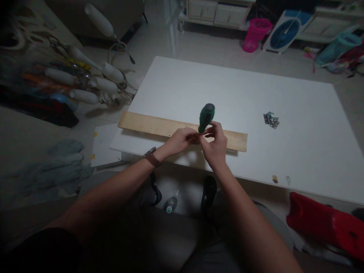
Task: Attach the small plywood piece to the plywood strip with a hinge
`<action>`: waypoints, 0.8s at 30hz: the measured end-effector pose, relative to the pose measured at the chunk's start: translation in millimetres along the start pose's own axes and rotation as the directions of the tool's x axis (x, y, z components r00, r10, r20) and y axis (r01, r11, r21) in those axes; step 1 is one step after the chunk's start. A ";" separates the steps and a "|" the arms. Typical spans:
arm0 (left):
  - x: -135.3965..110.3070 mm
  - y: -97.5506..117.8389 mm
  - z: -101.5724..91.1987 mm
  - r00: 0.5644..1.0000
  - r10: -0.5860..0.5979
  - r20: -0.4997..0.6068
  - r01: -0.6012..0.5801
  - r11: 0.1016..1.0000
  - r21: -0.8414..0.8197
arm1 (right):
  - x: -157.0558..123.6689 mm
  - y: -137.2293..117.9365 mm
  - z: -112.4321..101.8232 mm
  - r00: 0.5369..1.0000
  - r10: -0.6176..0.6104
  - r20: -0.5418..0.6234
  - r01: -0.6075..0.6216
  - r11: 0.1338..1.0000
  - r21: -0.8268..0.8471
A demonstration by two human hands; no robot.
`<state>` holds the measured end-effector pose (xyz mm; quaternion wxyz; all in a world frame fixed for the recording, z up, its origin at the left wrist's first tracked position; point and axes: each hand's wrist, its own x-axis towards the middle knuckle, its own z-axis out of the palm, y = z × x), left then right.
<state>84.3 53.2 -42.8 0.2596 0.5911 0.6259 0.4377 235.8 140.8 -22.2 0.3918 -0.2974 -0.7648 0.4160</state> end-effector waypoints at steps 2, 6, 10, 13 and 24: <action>-0.3 1.0 -0.3 1.000 0.000 0.007 0.000 1.000 -0.020 | -1.4 0.7 -0.5 1.000 -0.016 -0.007 0.016 1.000 -0.010; -0.7 1.5 0.6 1.000 -0.006 -0.005 0.005 1.000 -0.030 | -4.2 -0.4 -0.9 0.998 -0.042 0.043 0.042 0.999 0.007; -0.4 0.0 1.3 1.000 -0.007 -0.025 0.007 1.000 0.001 | -2.2 -2.0 0.1 0.997 -0.034 0.063 0.033 0.999 0.022; -0.1 -0.9 0.9 1.000 -0.012 -0.014 0.012 1.000 0.011 | -0.4 -1.4 1.1 1.000 -0.005 0.018 0.005 1.000 0.013; -0.1 2.7 -1.6 1.000 -0.003 0.001 0.003 1.000 0.031 | -2.5 -1.6 1.5 0.998 -0.039 0.044 0.039 0.999 0.018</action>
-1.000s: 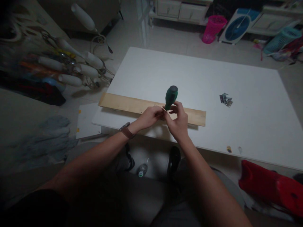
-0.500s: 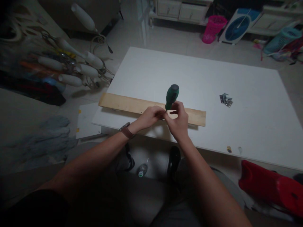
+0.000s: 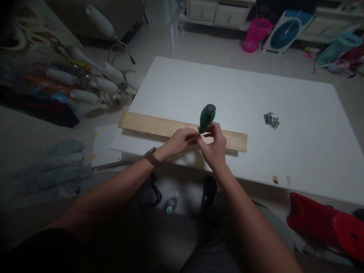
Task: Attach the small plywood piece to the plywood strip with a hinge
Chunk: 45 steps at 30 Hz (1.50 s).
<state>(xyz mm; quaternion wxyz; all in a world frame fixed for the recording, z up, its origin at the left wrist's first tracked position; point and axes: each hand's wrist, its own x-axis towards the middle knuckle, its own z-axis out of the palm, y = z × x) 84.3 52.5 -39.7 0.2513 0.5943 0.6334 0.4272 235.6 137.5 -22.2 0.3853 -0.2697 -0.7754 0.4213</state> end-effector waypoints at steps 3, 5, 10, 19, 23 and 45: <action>-0.4 0.3 -0.7 1.000 0.011 0.010 -0.011 1.000 -0.014 | 1.5 1.5 0.2 0.999 0.015 -0.050 -0.016 1.000 -0.012; -0.5 -0.1 -0.7 1.000 0.016 0.020 -0.016 0.999 -0.034 | 1.1 1.9 -0.1 0.997 0.009 -0.073 -0.012 0.999 -0.035; -0.1 -2.6 1.6 1.000 -0.001 0.016 0.002 0.998 -0.068 | -2.3 -1.0 -0.6 1.000 0.013 -0.015 -0.013 1.000 0.025; -0.4 -0.4 1.1 1.000 0.008 0.003 -0.008 0.998 -0.064 | 0.4 -0.5 0.6 0.998 0.009 -0.065 -0.008 1.000 0.010; -0.1 -2.6 2.0 1.000 0.020 0.008 -0.019 0.998 -0.067 | -2.0 -0.8 -0.1 0.998 -0.041 -0.044 0.043 0.998 0.039; 0.1 -2.1 0.2 0.998 0.055 -0.013 -0.056 0.998 -0.023 | 0.1 -1.3 1.1 0.999 0.018 -0.044 -0.015 0.998 0.068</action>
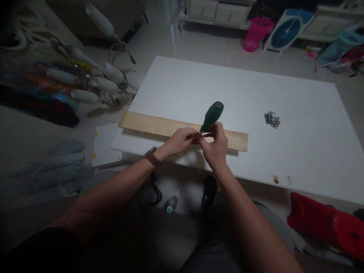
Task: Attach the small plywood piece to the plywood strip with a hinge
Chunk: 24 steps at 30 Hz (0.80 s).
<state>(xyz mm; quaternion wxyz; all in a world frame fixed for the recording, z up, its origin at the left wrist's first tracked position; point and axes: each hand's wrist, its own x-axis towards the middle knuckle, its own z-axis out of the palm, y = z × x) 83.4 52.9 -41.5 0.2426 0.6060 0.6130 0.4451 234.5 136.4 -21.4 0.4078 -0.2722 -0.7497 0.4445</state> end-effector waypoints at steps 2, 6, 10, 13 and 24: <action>0.2 0.8 -0.7 1.000 -0.005 0.007 0.005 1.000 -0.010 | 0.5 1.6 -0.2 0.999 0.009 -0.035 -0.011 0.999 -0.050; 0.8 0.2 -0.6 0.999 -0.020 0.034 0.021 0.999 -0.041 | -1.6 2.1 -1.3 0.999 -0.001 -0.042 -0.003 0.997 -0.083; 0.9 -3.1 2.1 1.000 -0.008 0.006 0.008 0.994 -0.112 | -3.4 -0.2 -1.4 0.999 -0.005 0.036 0.006 0.999 -0.038; 0.2 -4.3 3.7 1.000 0.012 -0.027 -0.016 0.992 -0.123 | -2.4 -0.9 -1.1 0.998 -0.033 0.061 0.033 0.999 -0.001; 1.2 -2.4 2.4 1.000 -0.001 -0.017 0.000 0.999 -0.053 | -3.4 0.4 -0.7 0.997 -0.067 0.028 0.069 0.995 -0.067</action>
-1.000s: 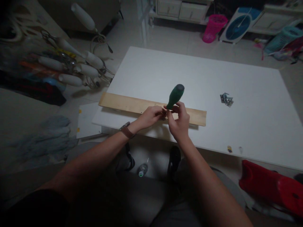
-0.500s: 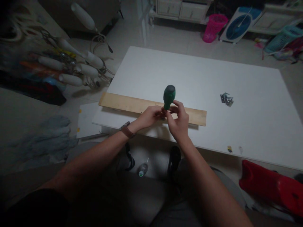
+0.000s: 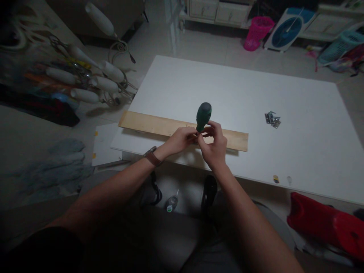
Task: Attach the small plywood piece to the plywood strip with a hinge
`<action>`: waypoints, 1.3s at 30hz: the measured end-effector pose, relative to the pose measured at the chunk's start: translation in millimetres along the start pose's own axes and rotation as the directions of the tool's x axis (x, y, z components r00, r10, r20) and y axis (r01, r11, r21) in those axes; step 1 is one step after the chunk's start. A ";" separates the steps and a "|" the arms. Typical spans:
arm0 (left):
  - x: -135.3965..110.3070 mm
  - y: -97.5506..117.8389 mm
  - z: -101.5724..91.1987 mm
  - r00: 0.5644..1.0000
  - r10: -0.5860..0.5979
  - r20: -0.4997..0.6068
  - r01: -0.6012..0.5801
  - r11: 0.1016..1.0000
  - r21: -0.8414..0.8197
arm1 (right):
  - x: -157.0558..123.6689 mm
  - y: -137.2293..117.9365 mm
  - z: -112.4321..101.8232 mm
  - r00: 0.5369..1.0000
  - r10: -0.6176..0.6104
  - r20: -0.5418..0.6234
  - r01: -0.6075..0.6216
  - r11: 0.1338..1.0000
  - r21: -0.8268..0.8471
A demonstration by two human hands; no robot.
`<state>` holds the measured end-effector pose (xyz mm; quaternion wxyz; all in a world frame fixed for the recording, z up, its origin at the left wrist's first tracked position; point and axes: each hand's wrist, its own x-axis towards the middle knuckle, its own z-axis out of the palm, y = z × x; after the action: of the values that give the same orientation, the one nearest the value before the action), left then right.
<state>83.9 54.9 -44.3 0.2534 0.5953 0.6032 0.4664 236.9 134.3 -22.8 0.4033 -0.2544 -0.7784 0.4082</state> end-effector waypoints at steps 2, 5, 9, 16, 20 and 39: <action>0.2 2.0 -1.3 1.000 -0.016 0.022 0.016 0.999 0.031 | -0.1 0.2 0.2 1.000 0.007 -0.004 -0.007 1.000 -0.012; 0.0 4.5 -2.3 0.999 -0.033 0.035 0.031 0.998 0.054 | 1.1 0.1 0.0 1.000 0.014 -0.008 -0.014 1.000 -0.007; 0.1 5.0 -1.6 0.999 -0.048 0.020 0.047 0.998 0.042 | 2.8 -2.0 0.0 0.999 0.040 -0.020 -0.040 0.999 -0.003; -1.3 4.9 -3.6 0.997 -0.067 0.028 0.068 0.997 -0.025 | -0.4 -5.0 -0.6 0.999 0.036 -0.029 -0.037 0.999 -0.013; -1.9 4.0 -5.9 0.997 -0.059 0.050 0.054 0.995 0.089 | -2.1 -0.8 0.9 1.000 0.026 0.003 -0.026 0.999 0.023; -5.0 -4.2 1.1 0.995 -0.012 0.099 -0.022 0.942 0.335 | 10.9 6.8 -10.1 0.972 0.102 -0.211 -0.118 0.991 -0.062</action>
<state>83.7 51.1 -49.6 0.1767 0.6539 0.6589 0.3271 239.9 150.1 -20.6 0.4492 -0.3530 -0.7315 0.3721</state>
